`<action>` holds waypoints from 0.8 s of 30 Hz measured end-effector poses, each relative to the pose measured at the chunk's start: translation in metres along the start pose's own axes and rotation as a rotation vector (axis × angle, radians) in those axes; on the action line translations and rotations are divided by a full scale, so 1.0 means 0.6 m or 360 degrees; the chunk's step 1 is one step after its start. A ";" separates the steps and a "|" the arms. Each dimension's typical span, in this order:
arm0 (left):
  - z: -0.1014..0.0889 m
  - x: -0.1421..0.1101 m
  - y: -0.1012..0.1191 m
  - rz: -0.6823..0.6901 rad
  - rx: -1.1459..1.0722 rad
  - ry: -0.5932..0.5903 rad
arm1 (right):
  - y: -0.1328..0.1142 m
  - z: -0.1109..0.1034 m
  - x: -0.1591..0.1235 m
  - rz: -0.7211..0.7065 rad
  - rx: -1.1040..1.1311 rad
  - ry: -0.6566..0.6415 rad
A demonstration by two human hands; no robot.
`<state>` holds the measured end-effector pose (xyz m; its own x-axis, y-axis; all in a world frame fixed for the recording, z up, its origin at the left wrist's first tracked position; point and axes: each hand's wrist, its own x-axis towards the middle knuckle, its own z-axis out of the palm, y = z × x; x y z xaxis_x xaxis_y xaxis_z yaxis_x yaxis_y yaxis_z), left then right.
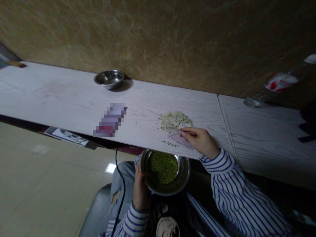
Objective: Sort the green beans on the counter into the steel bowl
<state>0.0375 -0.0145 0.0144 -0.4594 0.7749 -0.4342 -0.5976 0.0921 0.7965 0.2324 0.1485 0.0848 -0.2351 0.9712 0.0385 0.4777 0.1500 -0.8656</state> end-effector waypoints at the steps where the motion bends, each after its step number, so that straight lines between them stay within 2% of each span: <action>1: 0.000 0.000 -0.001 -0.0019 0.0002 0.0004 | 0.007 -0.004 -0.007 0.0045 0.0040 0.0066; 5: 0.001 0.001 -0.006 -0.0053 0.0023 0.0006 | 0.021 -0.002 -0.039 0.0174 0.0067 0.0225; 10: 0.002 0.002 -0.007 -0.0051 0.0021 0.0000 | 0.002 0.035 -0.062 0.0216 0.0168 0.0160; 13: 0.000 0.001 -0.005 -0.0013 0.0039 -0.0017 | -0.005 0.041 -0.052 0.0133 0.0166 0.0131; 17: -0.005 0.002 -0.001 -0.0040 -0.0029 0.0002 | -0.008 0.033 -0.007 -0.0015 0.0069 0.0115; 21: -0.008 0.003 0.005 -0.0050 -0.0071 -0.0005 | -0.022 0.035 0.039 -0.0088 -0.0097 -0.0149; 24: -0.008 0.004 0.011 -0.0052 -0.0066 0.0001 | -0.037 0.041 0.051 -0.0133 -0.0162 -0.0377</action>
<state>0.0292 -0.0151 0.0163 -0.4394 0.7716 -0.4600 -0.6391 0.0914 0.7637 0.1939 0.1701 0.0926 -0.4629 0.8862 -0.0205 0.5282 0.2572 -0.8092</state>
